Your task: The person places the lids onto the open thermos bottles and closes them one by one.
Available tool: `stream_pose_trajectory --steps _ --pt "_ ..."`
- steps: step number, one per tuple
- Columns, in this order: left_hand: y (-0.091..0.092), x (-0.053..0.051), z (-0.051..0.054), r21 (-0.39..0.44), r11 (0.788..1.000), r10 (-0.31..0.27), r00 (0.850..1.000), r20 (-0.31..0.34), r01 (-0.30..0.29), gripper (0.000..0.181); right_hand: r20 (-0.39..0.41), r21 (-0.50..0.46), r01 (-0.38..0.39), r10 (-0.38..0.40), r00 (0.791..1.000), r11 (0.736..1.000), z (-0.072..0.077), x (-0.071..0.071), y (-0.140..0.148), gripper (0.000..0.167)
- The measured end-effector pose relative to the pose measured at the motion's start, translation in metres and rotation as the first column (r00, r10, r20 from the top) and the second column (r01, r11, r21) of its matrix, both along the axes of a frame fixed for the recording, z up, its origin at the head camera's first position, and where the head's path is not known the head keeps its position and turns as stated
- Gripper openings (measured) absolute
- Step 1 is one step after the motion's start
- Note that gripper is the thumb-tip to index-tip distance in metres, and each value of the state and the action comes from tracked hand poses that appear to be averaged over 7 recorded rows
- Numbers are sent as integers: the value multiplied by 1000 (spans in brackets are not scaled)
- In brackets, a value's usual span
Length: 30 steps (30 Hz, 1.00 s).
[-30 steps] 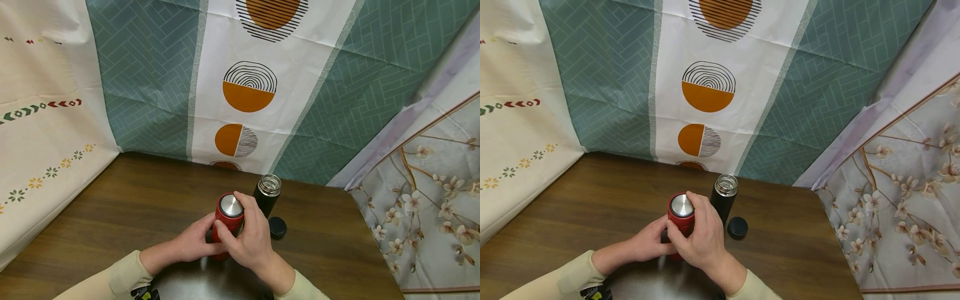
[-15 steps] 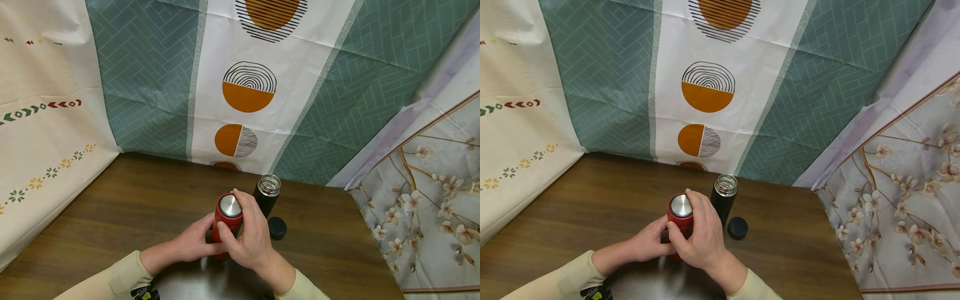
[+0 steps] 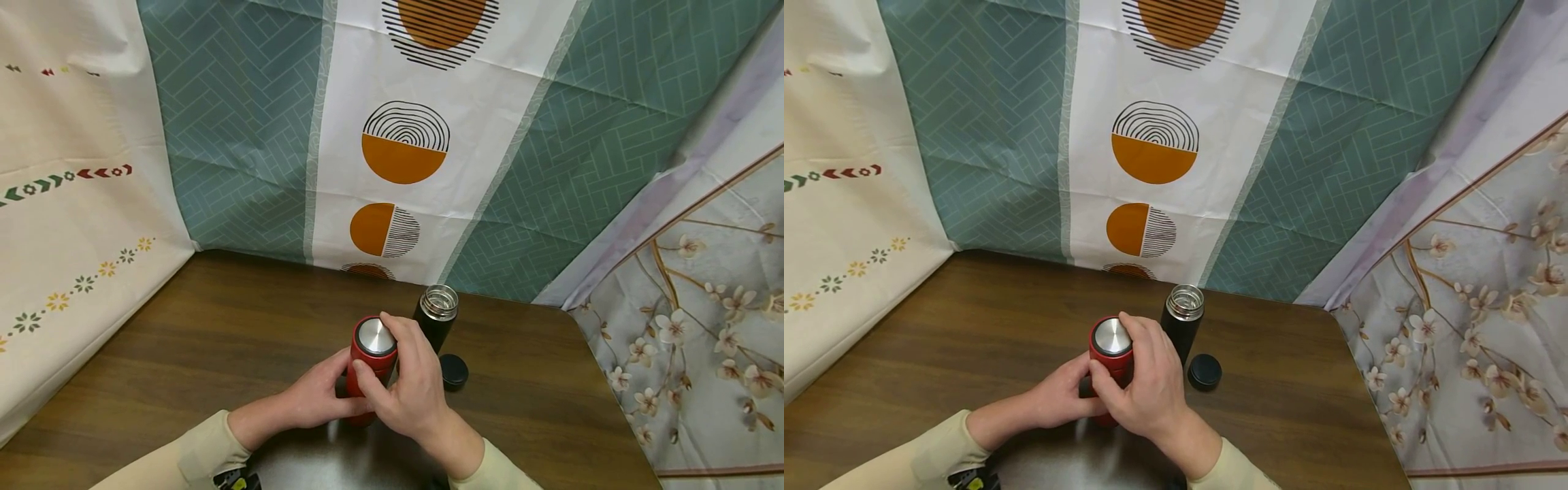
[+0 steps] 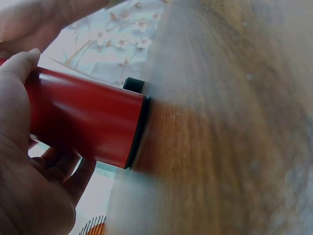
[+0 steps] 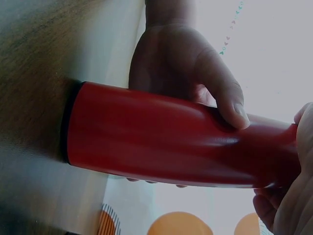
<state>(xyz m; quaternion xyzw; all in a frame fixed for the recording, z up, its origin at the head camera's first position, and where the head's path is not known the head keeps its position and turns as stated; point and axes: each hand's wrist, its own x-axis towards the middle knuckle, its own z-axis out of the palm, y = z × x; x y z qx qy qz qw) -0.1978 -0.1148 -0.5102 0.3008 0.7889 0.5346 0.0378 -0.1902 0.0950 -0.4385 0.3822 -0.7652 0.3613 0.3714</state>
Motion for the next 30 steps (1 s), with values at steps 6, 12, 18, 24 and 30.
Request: stream_pose_trajectory --steps 6,12,18,24,30 --pt "0 1 -3 -8 1000 5 1000 7 -5 66 11 -12 9 -8 1000 1000 -2 1 0 59" --pt "0 2 -6 -4 1000 12 1000 -28 -12 65 -4 -11 11 -11 1000 1000 -3 1 -2 59" --pt "-1 1 -6 -2 1000 14 999 -40 -14 66 -18 14 10 -9 1000 1000 -2 0 -2 62" --pt "-1 0 -4 1 1000 16 999 -39 -16 66 -8 37 8 -8 1000 999 -1 0 0 64" --pt "-1 -1 -3 -1 1000 9 1000 -30 -10 65 -26 28 13 -12 1000 1000 0 -1 0 59"
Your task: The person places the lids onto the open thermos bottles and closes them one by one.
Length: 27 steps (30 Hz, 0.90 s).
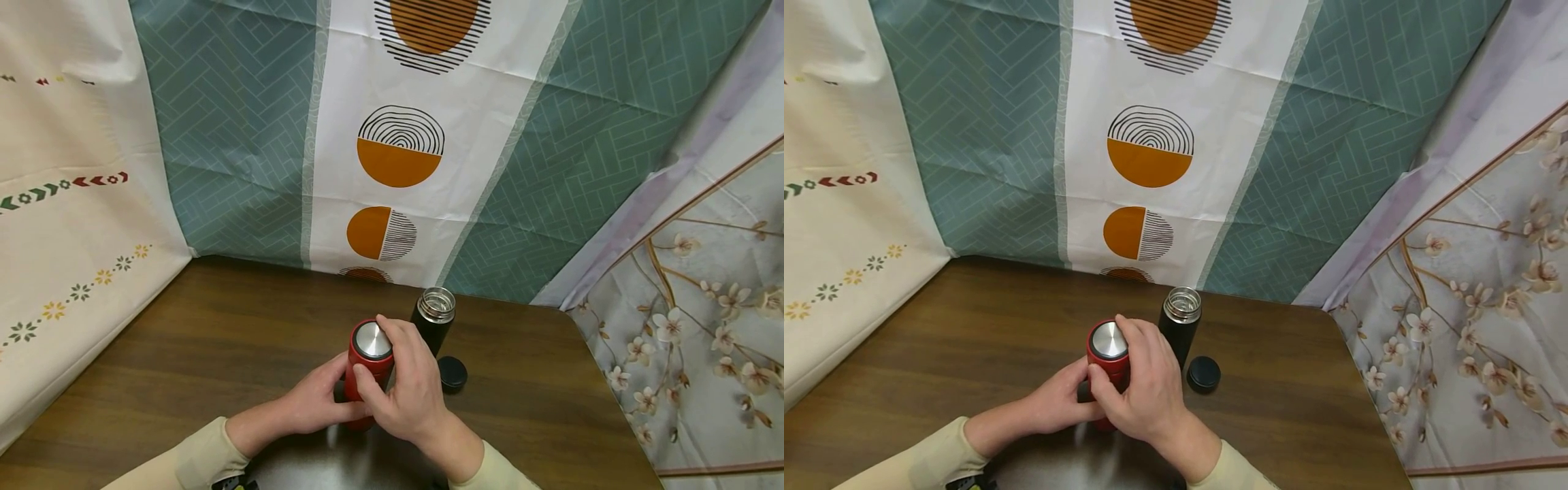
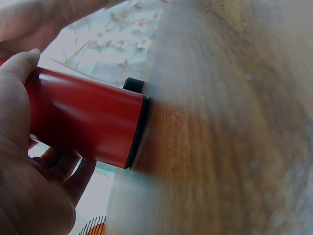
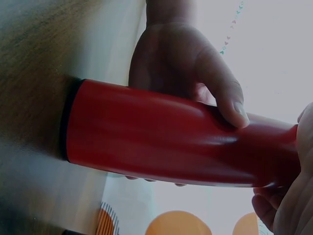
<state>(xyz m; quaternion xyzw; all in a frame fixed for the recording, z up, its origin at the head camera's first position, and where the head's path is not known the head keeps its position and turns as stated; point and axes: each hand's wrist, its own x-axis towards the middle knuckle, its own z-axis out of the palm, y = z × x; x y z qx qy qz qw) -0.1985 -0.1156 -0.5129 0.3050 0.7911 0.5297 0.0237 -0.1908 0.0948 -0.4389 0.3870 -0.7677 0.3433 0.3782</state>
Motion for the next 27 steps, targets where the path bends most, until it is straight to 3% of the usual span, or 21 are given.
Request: stream_pose_trajectory --steps 18,27 --pt "0 -1 -1 -2 1000 -6 1000 9 6 65 -13 -27 11 -12 1000 1000 0 0 -2 57" --pt "0 -1 1 -10 1000 1 1000 17 -1 66 32 -11 14 -14 999 1000 -1 1 0 58"
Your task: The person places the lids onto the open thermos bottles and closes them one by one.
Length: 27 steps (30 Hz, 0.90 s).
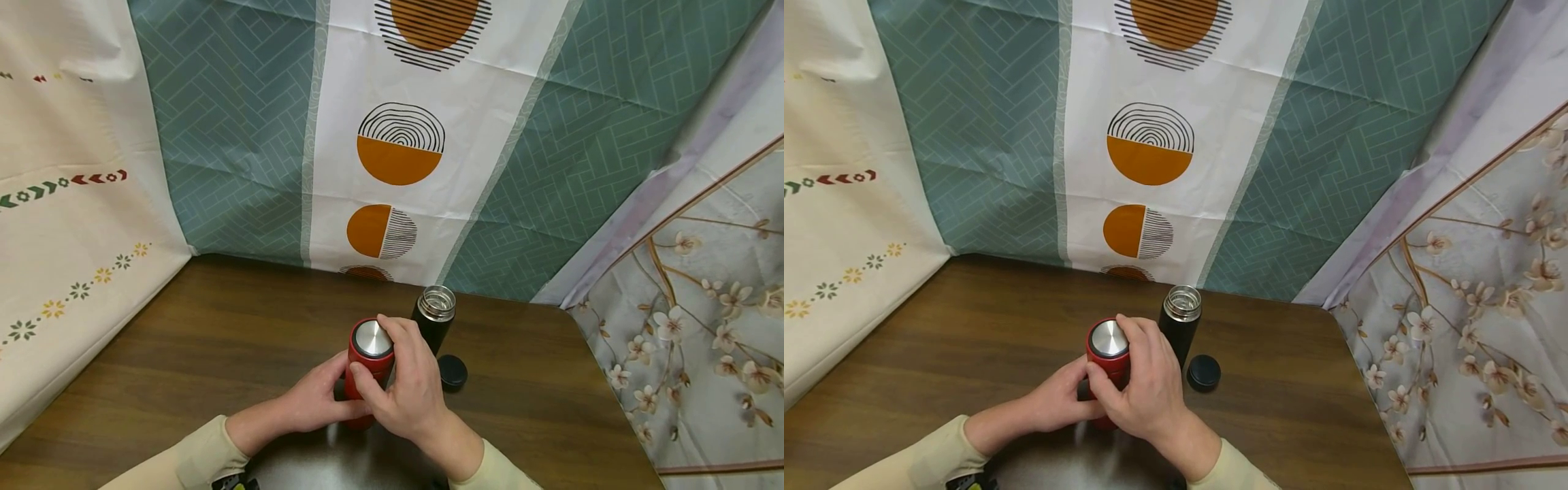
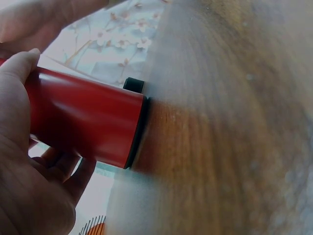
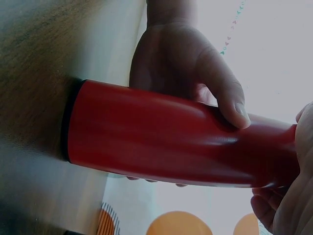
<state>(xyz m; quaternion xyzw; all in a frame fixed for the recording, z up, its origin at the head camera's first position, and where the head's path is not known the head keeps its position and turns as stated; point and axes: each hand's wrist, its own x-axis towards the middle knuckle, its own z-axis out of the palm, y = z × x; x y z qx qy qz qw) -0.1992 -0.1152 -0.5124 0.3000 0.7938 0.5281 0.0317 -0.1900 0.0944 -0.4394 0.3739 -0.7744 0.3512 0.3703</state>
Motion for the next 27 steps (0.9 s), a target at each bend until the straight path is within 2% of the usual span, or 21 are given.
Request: stream_pose_trajectory --steps 8,14,23,27 --pt "-1 0 2 -14 1000 11 1000 -1 -11 67 15 16 -10 10 1000 1000 0 -1 0 59" --pt "-2 0 2 -39 999 31 999 -34 -33 71 20 24 -14 14 1000 1000 0 -1 -1 60" --pt "-3 0 -3 -30 999 17 998 -67 -19 67 39 45 -10 9 999 999 -1 0 -1 63" --pt "-2 0 -2 -27 1000 10 999 -53 -11 69 31 32 3 -4 1000 999 -3 0 -1 62"
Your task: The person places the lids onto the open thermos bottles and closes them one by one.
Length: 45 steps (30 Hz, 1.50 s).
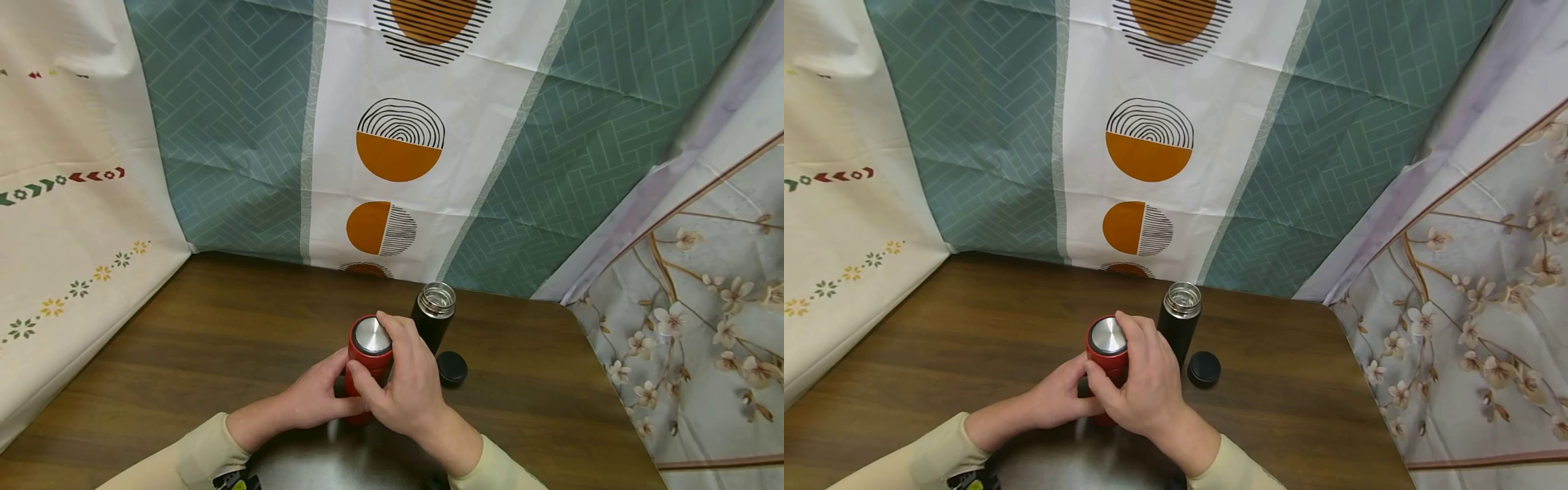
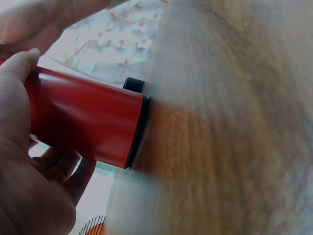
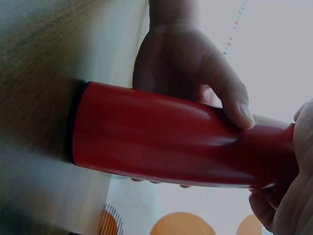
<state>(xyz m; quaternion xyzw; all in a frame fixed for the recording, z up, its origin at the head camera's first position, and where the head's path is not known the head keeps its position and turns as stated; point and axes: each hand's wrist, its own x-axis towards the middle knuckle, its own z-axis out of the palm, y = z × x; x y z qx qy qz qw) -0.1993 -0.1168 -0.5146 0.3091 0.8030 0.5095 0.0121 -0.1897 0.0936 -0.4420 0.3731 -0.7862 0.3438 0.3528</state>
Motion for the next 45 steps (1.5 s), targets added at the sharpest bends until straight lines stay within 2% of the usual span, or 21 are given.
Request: stream_pose_trajectory --steps 12,19,27,36,45 --pt "0 1 3 3 1000 -3 1000 29 3 72 -3 -50 -4 4 1000 999 -1 0 -1 62" --pt "0 0 1 9 1000 -8 1000 19 8 68 19 -45 -9 10 1000 999 -1 1 -1 65" --pt "1 0 3 23 1000 -11 998 56 10 70 18 -31 -26 27 999 999 -2 0 1 68" --pt "0 0 2 34 999 -7 1000 29 6 71 -4 -17 -28 28 1000 999 0 0 1 62" --pt "1 0 1 27 1000 -9 999 33 8 72 -18 -24 -12 12 1000 1000 0 1 0 61"
